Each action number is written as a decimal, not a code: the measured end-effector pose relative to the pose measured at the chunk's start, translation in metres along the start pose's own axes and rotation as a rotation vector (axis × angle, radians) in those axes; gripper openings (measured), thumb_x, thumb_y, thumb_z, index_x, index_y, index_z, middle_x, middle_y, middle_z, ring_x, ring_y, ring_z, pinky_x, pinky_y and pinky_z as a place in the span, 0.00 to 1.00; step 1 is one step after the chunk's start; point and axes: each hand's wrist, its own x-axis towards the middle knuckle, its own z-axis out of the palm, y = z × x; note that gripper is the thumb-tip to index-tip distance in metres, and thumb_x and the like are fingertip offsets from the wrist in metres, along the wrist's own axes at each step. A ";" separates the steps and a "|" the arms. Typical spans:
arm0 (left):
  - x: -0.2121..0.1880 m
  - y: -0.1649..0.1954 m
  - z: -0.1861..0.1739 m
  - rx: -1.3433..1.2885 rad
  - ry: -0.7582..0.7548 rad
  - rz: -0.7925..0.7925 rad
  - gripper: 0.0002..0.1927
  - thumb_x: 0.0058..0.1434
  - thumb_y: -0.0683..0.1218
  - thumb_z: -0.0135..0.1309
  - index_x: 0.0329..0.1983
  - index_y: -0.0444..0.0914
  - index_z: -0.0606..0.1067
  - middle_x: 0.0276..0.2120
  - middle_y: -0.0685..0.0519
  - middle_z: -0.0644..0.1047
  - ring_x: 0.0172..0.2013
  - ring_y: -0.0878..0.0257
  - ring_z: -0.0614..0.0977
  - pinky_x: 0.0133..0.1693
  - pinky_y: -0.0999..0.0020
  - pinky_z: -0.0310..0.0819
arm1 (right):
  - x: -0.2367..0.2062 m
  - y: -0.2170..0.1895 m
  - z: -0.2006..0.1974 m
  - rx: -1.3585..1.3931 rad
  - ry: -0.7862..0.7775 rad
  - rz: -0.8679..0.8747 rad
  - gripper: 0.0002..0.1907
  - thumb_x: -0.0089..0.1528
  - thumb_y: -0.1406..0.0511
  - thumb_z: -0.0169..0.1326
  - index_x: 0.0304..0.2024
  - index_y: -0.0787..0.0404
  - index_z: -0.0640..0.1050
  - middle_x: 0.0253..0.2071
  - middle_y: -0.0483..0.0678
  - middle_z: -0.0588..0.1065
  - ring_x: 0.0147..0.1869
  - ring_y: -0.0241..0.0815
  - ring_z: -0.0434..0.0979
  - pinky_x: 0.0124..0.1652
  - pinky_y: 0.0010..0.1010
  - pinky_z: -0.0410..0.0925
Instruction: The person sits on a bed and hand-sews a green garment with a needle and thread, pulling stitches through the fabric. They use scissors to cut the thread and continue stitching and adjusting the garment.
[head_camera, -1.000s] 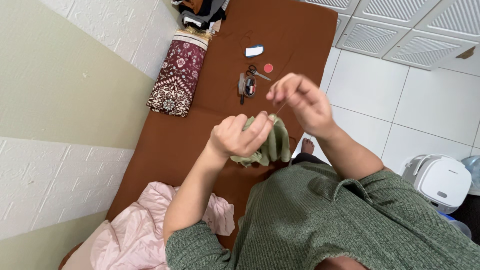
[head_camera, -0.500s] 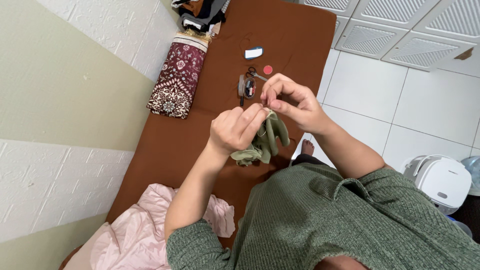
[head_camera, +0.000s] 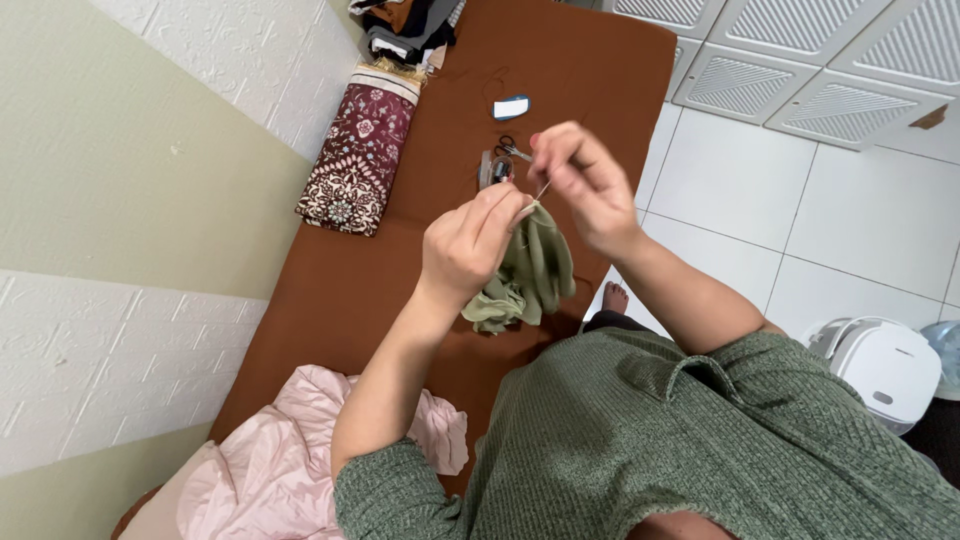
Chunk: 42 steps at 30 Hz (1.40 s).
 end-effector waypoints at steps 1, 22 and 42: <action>0.000 0.000 0.000 -0.008 -0.009 -0.003 0.09 0.66 0.40 0.63 0.46 0.34 0.76 0.42 0.50 0.80 0.36 0.59 0.84 0.33 0.68 0.77 | 0.001 0.002 -0.001 0.052 0.077 -0.013 0.07 0.75 0.62 0.48 0.47 0.59 0.70 0.52 0.46 0.68 0.56 0.39 0.72 0.55 0.31 0.68; -0.001 -0.025 -0.026 -0.279 -0.258 -0.077 0.06 0.66 0.41 0.60 0.42 0.38 0.74 0.40 0.55 0.78 0.35 0.60 0.83 0.34 0.68 0.77 | 0.015 -0.050 -0.133 -0.334 0.085 0.264 0.06 0.78 0.65 0.46 0.47 0.61 0.68 0.28 0.39 0.62 0.29 0.26 0.55 0.29 0.21 0.51; 0.019 0.007 -0.054 0.360 0.038 0.540 0.08 0.64 0.42 0.59 0.47 0.41 0.79 0.45 0.57 0.80 0.21 0.70 0.65 0.24 0.77 0.56 | -0.026 -0.099 -0.046 -0.753 0.022 0.139 0.07 0.73 0.76 0.43 0.54 0.68 0.64 0.39 0.52 0.77 0.35 0.36 0.70 0.35 0.23 0.65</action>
